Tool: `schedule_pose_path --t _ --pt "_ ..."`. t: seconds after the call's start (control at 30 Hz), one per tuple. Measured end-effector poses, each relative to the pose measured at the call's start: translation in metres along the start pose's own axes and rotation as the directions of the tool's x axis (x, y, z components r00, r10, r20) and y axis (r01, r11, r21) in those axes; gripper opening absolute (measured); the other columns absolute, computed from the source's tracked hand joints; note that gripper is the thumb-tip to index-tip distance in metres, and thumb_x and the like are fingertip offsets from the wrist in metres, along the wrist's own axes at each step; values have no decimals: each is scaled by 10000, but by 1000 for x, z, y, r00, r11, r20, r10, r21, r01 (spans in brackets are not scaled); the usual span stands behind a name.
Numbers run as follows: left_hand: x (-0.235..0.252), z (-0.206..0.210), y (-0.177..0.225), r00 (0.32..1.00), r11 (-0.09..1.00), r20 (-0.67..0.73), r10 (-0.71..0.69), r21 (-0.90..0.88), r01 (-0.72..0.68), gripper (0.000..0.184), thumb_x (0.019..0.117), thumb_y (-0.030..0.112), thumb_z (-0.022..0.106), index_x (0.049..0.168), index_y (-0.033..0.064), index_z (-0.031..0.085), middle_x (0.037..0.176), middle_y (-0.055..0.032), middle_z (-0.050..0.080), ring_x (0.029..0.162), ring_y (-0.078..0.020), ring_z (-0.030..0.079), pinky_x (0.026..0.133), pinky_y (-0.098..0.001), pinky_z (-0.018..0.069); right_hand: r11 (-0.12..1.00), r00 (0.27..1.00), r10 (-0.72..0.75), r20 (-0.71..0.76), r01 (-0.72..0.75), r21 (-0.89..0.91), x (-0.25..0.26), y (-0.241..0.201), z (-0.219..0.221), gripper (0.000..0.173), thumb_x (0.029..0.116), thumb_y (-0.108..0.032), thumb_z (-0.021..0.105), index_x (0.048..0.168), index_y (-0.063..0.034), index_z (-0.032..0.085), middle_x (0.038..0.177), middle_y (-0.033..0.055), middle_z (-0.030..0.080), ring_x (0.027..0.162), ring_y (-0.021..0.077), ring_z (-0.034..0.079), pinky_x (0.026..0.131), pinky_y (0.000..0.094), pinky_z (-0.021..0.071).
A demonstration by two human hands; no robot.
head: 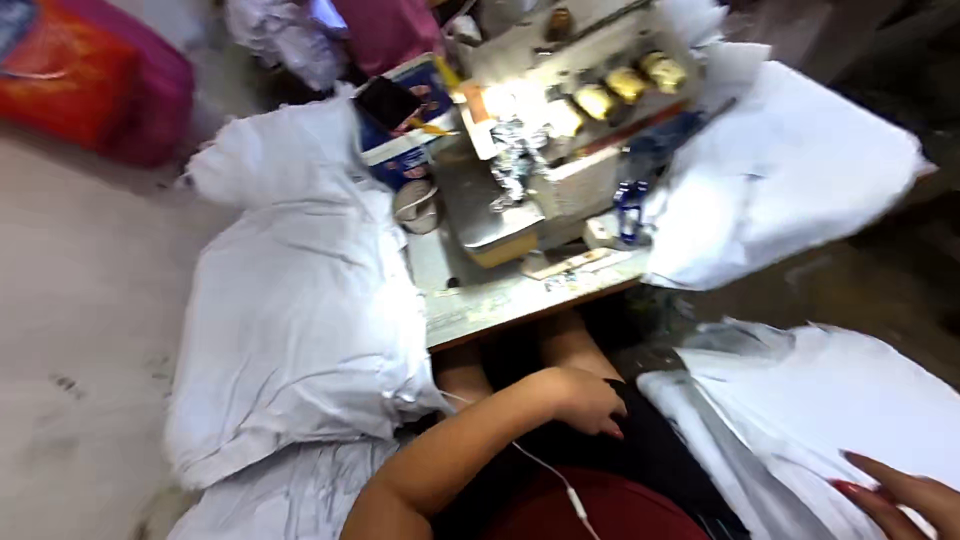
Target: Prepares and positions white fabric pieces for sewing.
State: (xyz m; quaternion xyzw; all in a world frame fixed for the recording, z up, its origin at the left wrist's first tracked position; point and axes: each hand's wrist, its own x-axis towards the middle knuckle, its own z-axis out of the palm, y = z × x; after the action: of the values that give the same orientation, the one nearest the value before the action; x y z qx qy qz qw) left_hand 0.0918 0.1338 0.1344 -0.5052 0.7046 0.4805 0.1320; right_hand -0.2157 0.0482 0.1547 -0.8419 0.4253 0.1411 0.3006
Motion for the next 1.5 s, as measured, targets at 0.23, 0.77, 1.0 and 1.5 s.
schedule_pose_path --t 0.23,0.77,1.0,1.5 --pt "-209 25 -58 451 889 -767 -456 -367 274 288 1059 133 510 1097 -31 744 963 -185 745 899 -293 724 873 -479 561 472 354 -835 -421 855 -215 117 -201 31 297 989 -250 551 1064 -40 747 816 126 690 580 265 671 445 422 522" --pt "-380 88 -195 -216 548 -826 -520 -517 658 250 999 2 579 1212 -18 710 1221 -333 617 1129 -524 609 932 -687 481 703 692 -710 -131 704 -99 237 -518 52 377 1003 -31 510 1379 -5 522 1380 270 516 981 434 677 760 575 552" --pt "-422 107 -126 -804 925 -581 -127 -361 115 169 1071 52 366 1032 50 530 845 94 657 806 -28 688 810 -261 598 61 309 -896 -317 795 603 145 -486 57 235 1014 -26 541 1126 76 721 993 205 737 933 246 701 862 431 537" --pt "-142 -171 -119 374 857 -811 -450 -275 435 285 997 203 670 1113 -57 667 1083 -285 678 1089 -442 646 957 -605 478 142 889 -88 -449 457 878 161 -231 44 205 1066 -69 455 1006 -65 651 802 -75 685 730 -20 663 700 164 573"
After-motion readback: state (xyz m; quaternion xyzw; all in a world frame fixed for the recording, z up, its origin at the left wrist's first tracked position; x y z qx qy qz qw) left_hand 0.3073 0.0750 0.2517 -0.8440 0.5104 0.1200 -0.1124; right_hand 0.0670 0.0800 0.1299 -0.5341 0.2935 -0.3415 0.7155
